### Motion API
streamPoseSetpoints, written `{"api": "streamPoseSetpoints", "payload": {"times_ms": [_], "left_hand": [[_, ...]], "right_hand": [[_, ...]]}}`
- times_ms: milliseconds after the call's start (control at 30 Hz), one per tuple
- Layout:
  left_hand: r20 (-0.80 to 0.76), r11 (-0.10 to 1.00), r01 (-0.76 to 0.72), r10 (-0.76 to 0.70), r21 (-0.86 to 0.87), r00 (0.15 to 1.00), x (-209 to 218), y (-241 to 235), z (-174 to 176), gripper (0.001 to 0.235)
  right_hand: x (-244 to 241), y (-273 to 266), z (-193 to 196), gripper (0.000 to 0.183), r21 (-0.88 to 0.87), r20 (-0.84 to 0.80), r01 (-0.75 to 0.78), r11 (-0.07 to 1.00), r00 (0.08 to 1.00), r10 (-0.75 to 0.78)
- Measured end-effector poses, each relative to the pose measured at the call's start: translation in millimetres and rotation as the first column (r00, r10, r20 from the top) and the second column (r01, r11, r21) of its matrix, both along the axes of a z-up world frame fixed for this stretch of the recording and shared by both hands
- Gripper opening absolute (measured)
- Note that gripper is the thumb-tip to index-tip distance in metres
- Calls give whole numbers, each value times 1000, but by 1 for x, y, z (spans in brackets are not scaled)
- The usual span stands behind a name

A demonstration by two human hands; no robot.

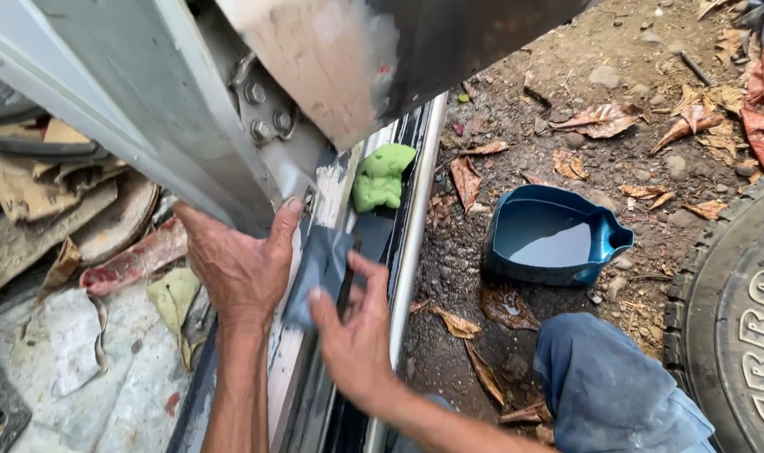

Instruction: The person sands a metal frame using a sanding block and a green cloth, occasionally dipping the cloth into a blue container of water. The person wipes the sanded area with the cloth and continues sanding along the frame's edge.

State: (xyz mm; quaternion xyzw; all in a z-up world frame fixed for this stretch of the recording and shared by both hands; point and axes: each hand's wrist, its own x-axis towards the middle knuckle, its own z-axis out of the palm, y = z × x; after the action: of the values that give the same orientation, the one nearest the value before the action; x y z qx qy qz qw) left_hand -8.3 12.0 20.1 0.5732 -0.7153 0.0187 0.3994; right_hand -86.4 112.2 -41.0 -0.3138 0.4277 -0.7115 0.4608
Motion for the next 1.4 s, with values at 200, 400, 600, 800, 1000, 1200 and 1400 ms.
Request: {"api": "streamPoseSetpoints", "payload": {"times_ms": [200,400,600,800,1000,1200,1400], "left_hand": [[44,999,-28,27,17,999,5,-5,-5,91],[29,999,-23,23,25,999,4,-4,-4,88],[-2,1000,-13,13,5,1000,3,0,-2,84],[0,999,-36,36,33,999,4,-4,-7,90],[-9,999,-17,17,30,1000,1,-2,0,90],[-18,1000,-6,7,19,1000,2,-3,-1,86],[9,1000,-19,18,17,1000,2,-4,-4,87]], "right_hand": [[-26,-62,7,50,-44,-218,177,983,959,-183],[-6,-23,12,49,-54,-196,104,993,974,-112],[-11,-16,9,58,-48,-40,-24,999,999,22],[-31,-65,17,53,-70,-235,168,983,955,-180],[-23,-49,6,51,-100,-222,156,983,959,-175],[-14,-17,10,55,-137,-19,-38,990,999,36],[-34,-71,17,55,-39,-266,163,986,949,-167]]}}
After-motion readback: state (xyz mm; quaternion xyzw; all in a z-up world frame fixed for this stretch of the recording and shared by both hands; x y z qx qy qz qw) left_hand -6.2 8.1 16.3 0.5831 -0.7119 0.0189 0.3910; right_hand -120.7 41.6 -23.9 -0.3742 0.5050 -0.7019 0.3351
